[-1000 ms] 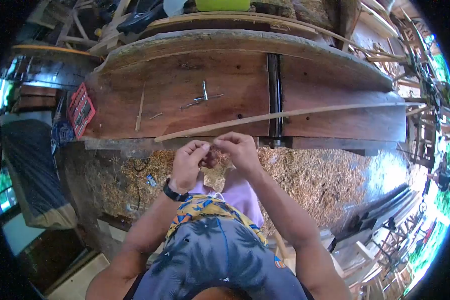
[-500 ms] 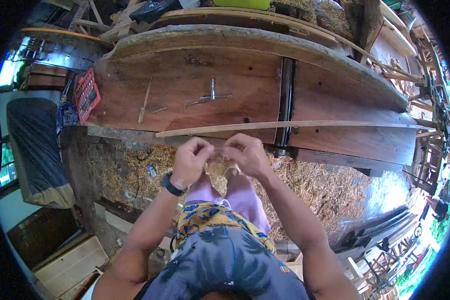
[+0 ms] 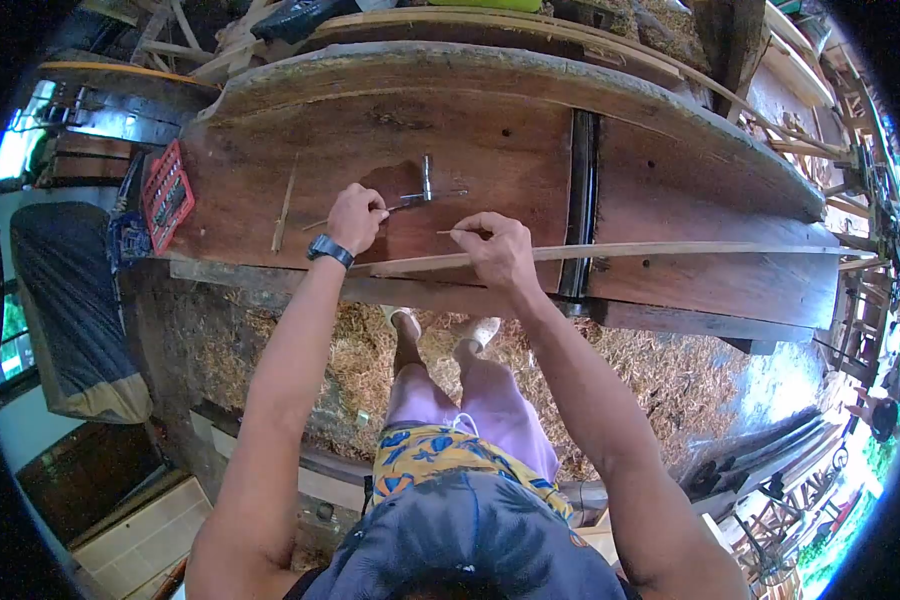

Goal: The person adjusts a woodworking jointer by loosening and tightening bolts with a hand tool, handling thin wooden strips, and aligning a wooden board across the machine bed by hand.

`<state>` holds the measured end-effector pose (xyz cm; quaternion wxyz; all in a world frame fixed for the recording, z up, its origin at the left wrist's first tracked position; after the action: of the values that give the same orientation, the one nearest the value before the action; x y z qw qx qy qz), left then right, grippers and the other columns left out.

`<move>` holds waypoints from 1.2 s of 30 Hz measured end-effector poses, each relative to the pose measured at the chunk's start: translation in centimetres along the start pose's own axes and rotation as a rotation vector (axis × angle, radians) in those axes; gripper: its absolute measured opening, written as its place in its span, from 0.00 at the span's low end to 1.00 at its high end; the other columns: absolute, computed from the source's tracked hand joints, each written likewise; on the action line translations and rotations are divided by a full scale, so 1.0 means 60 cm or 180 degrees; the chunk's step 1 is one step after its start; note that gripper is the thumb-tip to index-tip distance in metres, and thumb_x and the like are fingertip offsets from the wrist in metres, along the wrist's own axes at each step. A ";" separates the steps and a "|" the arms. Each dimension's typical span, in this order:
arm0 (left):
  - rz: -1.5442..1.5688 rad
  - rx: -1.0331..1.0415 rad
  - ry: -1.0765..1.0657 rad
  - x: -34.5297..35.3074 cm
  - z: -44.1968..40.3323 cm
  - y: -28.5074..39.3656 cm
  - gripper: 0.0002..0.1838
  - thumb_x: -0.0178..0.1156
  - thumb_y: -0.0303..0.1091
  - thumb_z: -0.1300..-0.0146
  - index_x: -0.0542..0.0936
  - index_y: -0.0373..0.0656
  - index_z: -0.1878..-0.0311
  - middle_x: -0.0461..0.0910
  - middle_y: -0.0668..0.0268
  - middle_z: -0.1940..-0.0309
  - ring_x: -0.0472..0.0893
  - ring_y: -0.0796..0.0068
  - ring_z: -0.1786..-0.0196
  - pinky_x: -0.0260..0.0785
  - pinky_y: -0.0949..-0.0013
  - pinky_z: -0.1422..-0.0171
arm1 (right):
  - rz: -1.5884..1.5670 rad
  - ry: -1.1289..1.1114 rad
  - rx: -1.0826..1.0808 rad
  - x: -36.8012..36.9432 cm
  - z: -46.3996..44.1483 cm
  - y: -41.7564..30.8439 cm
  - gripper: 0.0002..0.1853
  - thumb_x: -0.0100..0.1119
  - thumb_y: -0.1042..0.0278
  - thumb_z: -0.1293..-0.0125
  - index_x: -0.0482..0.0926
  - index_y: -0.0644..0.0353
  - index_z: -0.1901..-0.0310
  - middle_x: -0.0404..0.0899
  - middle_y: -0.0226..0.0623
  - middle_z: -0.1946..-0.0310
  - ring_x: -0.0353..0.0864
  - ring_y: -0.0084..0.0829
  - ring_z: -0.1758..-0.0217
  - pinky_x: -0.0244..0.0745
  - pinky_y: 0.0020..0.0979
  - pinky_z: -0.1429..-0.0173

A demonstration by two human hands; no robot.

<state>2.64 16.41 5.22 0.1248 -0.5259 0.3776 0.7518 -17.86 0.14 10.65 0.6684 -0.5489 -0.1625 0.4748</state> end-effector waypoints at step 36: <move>0.3934 -0.1104 -0.1621 -0.055 0.160 0.252 0.10 0.59 0.28 0.29 0.82 0.31 0.53 0.84 0.63 0.68 0.84 0.78 0.68 0.83 0.72 0.63 | -0.0710 -0.0563 -0.0399 -0.083 0.071 -0.072 0.09 0.71 0.69 0.39 0.88 0.66 0.62 0.86 0.34 0.70 0.81 0.20 0.64 0.76 0.26 0.58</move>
<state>-11.50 13.49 16.30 -0.3278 -0.0337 0.4413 0.8347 -21.51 -1.23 17.48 0.6645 -0.5242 -0.3100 0.4330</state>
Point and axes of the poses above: each hand's wrist, its own z-axis away from the middle knuckle, its own x-axis out of the palm, y = z × x, the point moved 10 cm from there along -z, towards the middle knuckle
